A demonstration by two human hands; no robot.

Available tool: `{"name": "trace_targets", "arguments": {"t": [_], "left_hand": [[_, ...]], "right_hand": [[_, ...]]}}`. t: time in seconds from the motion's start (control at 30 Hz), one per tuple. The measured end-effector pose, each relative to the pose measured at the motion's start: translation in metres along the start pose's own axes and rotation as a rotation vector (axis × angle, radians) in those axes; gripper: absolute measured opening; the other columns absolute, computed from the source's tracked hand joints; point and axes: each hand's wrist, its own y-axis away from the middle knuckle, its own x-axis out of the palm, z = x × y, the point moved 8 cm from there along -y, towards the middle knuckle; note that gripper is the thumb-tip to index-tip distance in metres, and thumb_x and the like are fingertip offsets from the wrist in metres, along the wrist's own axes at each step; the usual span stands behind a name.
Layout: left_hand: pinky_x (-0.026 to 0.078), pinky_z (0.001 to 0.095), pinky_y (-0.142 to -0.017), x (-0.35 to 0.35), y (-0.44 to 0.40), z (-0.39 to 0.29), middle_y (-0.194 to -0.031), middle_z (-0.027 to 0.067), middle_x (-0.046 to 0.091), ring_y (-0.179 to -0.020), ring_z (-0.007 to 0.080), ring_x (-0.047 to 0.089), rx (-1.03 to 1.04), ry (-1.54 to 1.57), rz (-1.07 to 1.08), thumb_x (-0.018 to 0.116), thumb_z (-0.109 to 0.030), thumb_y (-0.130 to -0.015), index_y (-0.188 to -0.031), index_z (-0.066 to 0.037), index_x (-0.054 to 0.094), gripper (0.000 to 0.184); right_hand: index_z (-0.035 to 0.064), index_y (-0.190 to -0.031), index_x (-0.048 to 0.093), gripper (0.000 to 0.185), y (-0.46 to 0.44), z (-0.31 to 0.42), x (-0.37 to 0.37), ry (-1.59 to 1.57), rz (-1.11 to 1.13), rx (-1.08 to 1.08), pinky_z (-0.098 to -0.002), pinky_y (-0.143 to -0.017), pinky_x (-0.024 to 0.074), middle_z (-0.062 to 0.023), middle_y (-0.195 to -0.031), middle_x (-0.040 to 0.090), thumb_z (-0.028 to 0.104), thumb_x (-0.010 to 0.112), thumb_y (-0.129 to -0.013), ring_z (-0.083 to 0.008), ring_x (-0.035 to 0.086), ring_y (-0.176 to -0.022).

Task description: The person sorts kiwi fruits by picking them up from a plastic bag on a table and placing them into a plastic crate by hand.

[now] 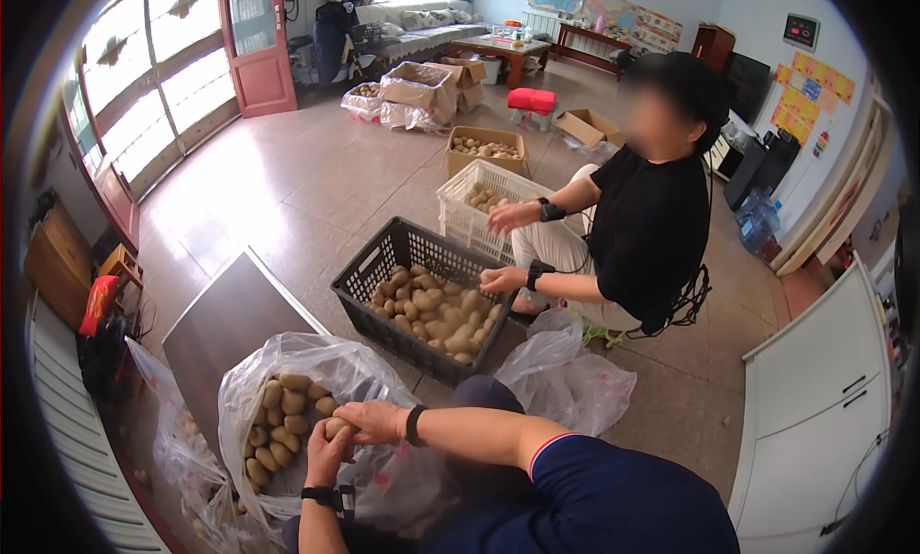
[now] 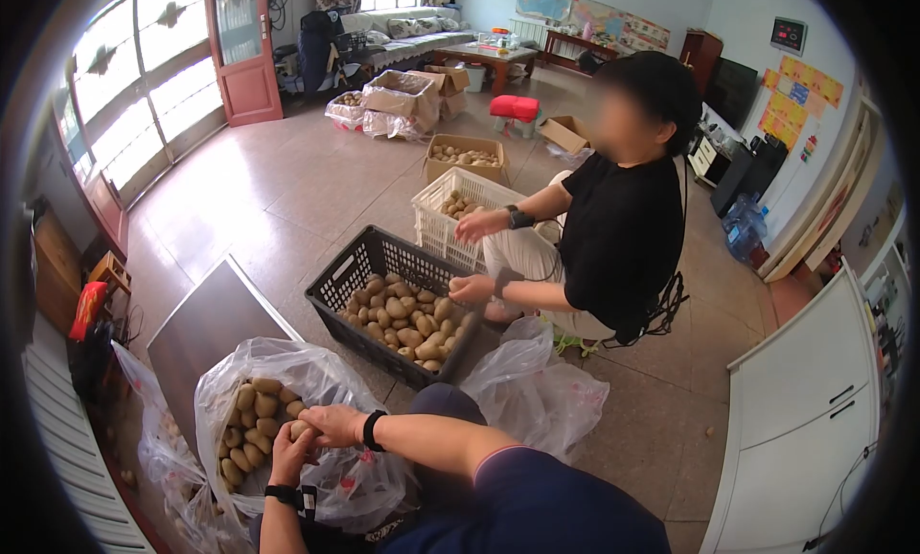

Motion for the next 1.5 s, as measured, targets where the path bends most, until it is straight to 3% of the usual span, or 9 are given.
{"name": "trace_targets", "arguments": {"t": [0.93, 1.03, 1.07, 1.13, 1.23, 1.3, 1.37, 1.4, 1.5], "left_hand": [[0.05, 0.0237, -0.046, -0.006, -0.004, -0.002, -0.081, 0.0024, 0.062, -0.058, 0.0092, 0.059, 0.044, -0.1, -0.013, 0.069, -0.022, -0.089, -0.106, -0.003, 0.06, 0.027], [0.045, 0.0234, -0.054, -0.005, -0.006, -0.01, -0.078, -0.0015, 0.061, -0.063, 0.0064, 0.054, 0.113, -0.292, 0.008, 0.065, -0.029, -0.093, -0.1, -0.005, 0.062, 0.024], [0.043, 0.0232, -0.052, -0.003, -0.008, -0.009, -0.076, -0.0014, 0.06, -0.063, 0.0063, 0.054, 0.108, -0.271, 0.013, 0.064, -0.031, -0.094, -0.102, -0.005, 0.062, 0.027], [0.047, 0.0265, -0.052, -0.011, -0.006, -0.004, -0.076, 0.003, 0.063, -0.06, 0.0093, 0.057, 0.232, -0.364, -0.053, 0.06, -0.035, -0.095, -0.097, -0.005, 0.065, 0.031], [0.047, 0.0299, -0.05, -0.026, 0.003, 0.003, -0.069, 0.0048, 0.059, -0.055, 0.0132, 0.055, 0.01, -0.02, -0.202, 0.056, -0.038, -0.097, -0.088, -0.003, 0.063, 0.037], [0.049, 0.0338, -0.056, -0.057, -0.005, 0.02, -0.072, 0.0088, 0.062, -0.061, 0.0192, 0.059, 0.055, -0.108, -0.355, 0.055, -0.036, -0.097, -0.089, -0.002, 0.063, 0.036], [0.051, 0.0402, -0.069, -0.066, -0.017, 0.034, -0.08, 0.0162, 0.066, -0.075, 0.0306, 0.064, 0.106, -0.25, -0.525, 0.054, -0.031, -0.095, -0.091, 0.0, 0.064, 0.033], [0.051, 0.0427, -0.076, -0.08, -0.017, 0.036, -0.085, 0.0196, 0.068, -0.084, 0.036, 0.065, 0.117, -0.305, -0.594, 0.054, -0.028, -0.094, -0.093, 0.001, 0.065, 0.031], [0.051, 0.0413, -0.077, -0.088, -0.015, 0.038, -0.089, 0.0191, 0.069, -0.086, 0.0341, 0.066, 0.223, -0.465, -0.653, 0.057, -0.022, -0.09, -0.096, 0.0, 0.066, 0.025]], "right_hand": [[0.0131, -0.132, 0.044, 0.054, -0.001, 0.004, -0.006, -0.145, 0.072, 0.046, -0.0473, -0.082, 0.0501, -0.0219, -0.105, 0.066, 0.033, 0.065, -0.087, -0.0421, 0.063, -0.1], [0.0103, -0.122, 0.053, 0.042, -0.006, 0.008, -0.004, -0.276, 0.006, -0.201, -0.042, -0.085, 0.0485, -0.0169, -0.113, 0.063, 0.026, 0.068, -0.086, -0.0353, 0.062, -0.104], [0.0097, -0.12, 0.054, 0.041, -0.007, -0.009, 0.007, -0.312, 0.056, -0.084, -0.0427, -0.084, 0.0486, -0.016, -0.11, 0.065, 0.023, 0.07, -0.084, -0.0352, 0.063, -0.1], [0.0111, -0.122, 0.056, 0.043, -0.001, 0.015, -0.009, -0.237, 0.053, -0.017, -0.0443, -0.085, 0.0499, -0.0172, -0.11, 0.065, 0.024, 0.068, -0.084, -0.0377, 0.063, -0.103], [0.0077, -0.121, 0.055, 0.044, 0.001, 0.003, -0.016, -0.222, 0.007, 0.064, -0.0416, -0.082, 0.0508, -0.0185, -0.102, 0.067, 0.027, 0.07, -0.084, -0.0378, 0.064, -0.097], [0.0067, -0.118, 0.056, 0.043, -0.004, 0.0, -0.024, -0.239, -0.055, 0.07, -0.0403, -0.08, 0.0512, -0.0186, -0.1, 0.067, 0.027, 0.07, -0.084, -0.0377, 0.065, -0.094], [0.0042, -0.114, 0.058, 0.039, -0.006, -0.027, -0.041, -0.286, -0.2, 0.138, -0.038, -0.073, 0.0516, -0.0165, -0.09, 0.067, 0.027, 0.07, -0.085, -0.0329, 0.065, -0.08], [0.0032, -0.106, 0.06, 0.031, -0.011, -0.034, -0.043, -0.421, -0.215, 0.25, -0.0318, -0.058, 0.0488, -0.0083, -0.075, 0.063, 0.028, 0.068, -0.088, -0.0196, 0.06, -0.063], [0.0083, -0.098, 0.061, 0.024, -0.012, -0.038, -0.056, -0.82, -0.298, 0.359, -0.0221, -0.046, 0.0377, 0.0027, -0.068, 0.055, 0.031, 0.066, -0.092, -0.0048, 0.048, -0.055]]}}
